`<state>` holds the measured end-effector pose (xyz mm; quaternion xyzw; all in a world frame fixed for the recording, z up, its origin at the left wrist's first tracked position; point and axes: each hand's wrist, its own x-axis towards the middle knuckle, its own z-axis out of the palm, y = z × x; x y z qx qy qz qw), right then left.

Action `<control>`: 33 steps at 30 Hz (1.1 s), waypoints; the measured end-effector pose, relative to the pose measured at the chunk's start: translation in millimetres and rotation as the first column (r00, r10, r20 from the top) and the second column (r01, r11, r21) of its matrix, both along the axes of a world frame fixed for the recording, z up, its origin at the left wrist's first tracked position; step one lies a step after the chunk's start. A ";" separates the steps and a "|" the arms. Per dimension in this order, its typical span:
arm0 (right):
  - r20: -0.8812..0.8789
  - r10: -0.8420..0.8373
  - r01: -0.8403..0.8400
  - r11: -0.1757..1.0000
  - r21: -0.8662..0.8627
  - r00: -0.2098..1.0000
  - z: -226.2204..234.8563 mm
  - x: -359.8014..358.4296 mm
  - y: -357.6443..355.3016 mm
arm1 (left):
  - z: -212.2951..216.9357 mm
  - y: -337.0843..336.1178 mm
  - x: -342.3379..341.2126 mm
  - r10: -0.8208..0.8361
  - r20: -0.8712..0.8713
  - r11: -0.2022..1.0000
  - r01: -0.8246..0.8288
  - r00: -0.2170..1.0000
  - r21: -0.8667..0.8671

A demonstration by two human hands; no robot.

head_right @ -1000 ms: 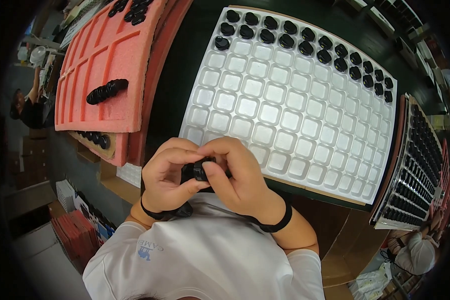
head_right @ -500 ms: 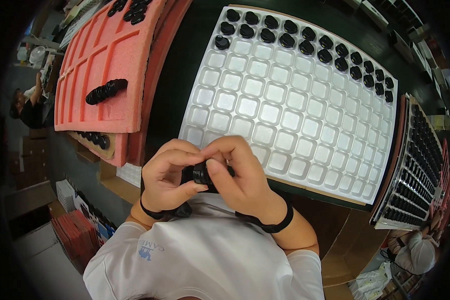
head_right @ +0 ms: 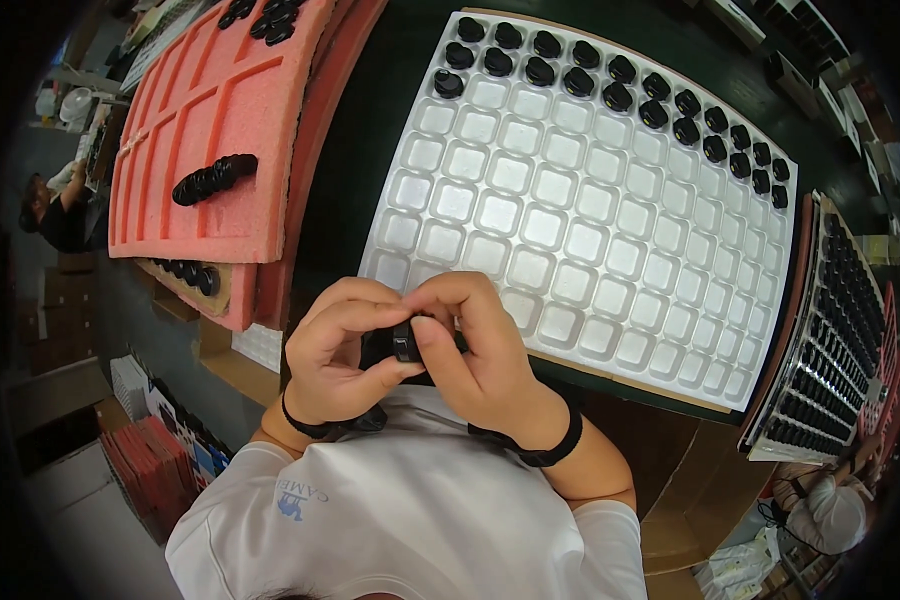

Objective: The person picks up a black component from a pink foam tray, joins it with another component by hand, and places the assembled unit into a white plastic tray. This process is repeated throughout the video as the person works through the components on the tray.

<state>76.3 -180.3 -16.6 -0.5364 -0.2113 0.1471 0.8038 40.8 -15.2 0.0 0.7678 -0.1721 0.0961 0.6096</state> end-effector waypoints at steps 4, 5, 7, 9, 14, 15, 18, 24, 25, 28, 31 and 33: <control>-0.100 0.055 -0.041 0.990 0.137 0.993 -6.8 3.5 -5.8 | -2.1 1.1 -1.5 0.019 -0.012 0.999 -0.019 1.000 -0.029; -0.129 0.085 -0.057 0.977 0.205 0.988 -8.7 4.9 -7.9 | -2.0 0.9 -1.8 0.038 -0.027 0.998 -0.039 0.999 -0.042; -0.069 0.079 -0.069 0.987 0.146 0.994 -9.7 6.6 -9.2 | -1.7 0.8 -1.6 0.042 -0.016 0.999 -0.042 0.999 -0.030; 0.054 0.077 -0.078 0.997 0.024 0.996 -10.3 7.7 -10.2 | -1.1 0.8 -0.8 0.048 0.007 0.999 -0.048 0.999 -0.005; 0.074 0.051 -0.038 0.987 -0.156 0.996 -11.1 7.1 -16.3 | -2.8 1.8 -0.9 0.059 0.004 0.998 -0.059 0.998 -0.014; 0.143 0.055 -0.028 0.982 -0.188 0.988 -10.3 9.1 -17.4 | -3.0 1.9 -0.4 0.051 0.001 0.999 -0.051 0.999 -0.020; 0.280 0.072 0.000 0.968 -0.249 0.957 -6.2 14.4 -19.3 | -3.4 2.0 0.6 0.035 -0.003 0.999 -0.035 0.999 -0.031; 0.391 0.059 0.069 0.950 -0.305 0.919 7.5 22.0 -21.6 | -6.2 1.6 3.8 -0.022 -0.081 0.996 0.014 0.996 -0.092; 0.406 0.067 0.073 0.945 -0.319 0.911 10.5 24.4 -21.4 | -6.6 2.1 5.1 -0.030 -0.086 0.995 0.022 0.996 -0.093; 0.443 0.144 0.086 0.884 -0.459 0.885 27.9 37.3 -26.9 | -6.3 3.5 11.4 -0.019 -0.080 0.999 0.017 0.997 -0.028; 0.472 0.209 0.133 0.793 -0.594 0.856 39.4 57.8 -30.0 | -11.6 4.8 16.7 -0.012 -0.089 0.998 0.018 0.996 0.059; 0.486 0.261 0.201 0.676 -0.709 0.834 45.4 77.0 -26.6 | -20.1 7.1 18.2 0.000 -0.126 0.984 0.022 0.992 0.176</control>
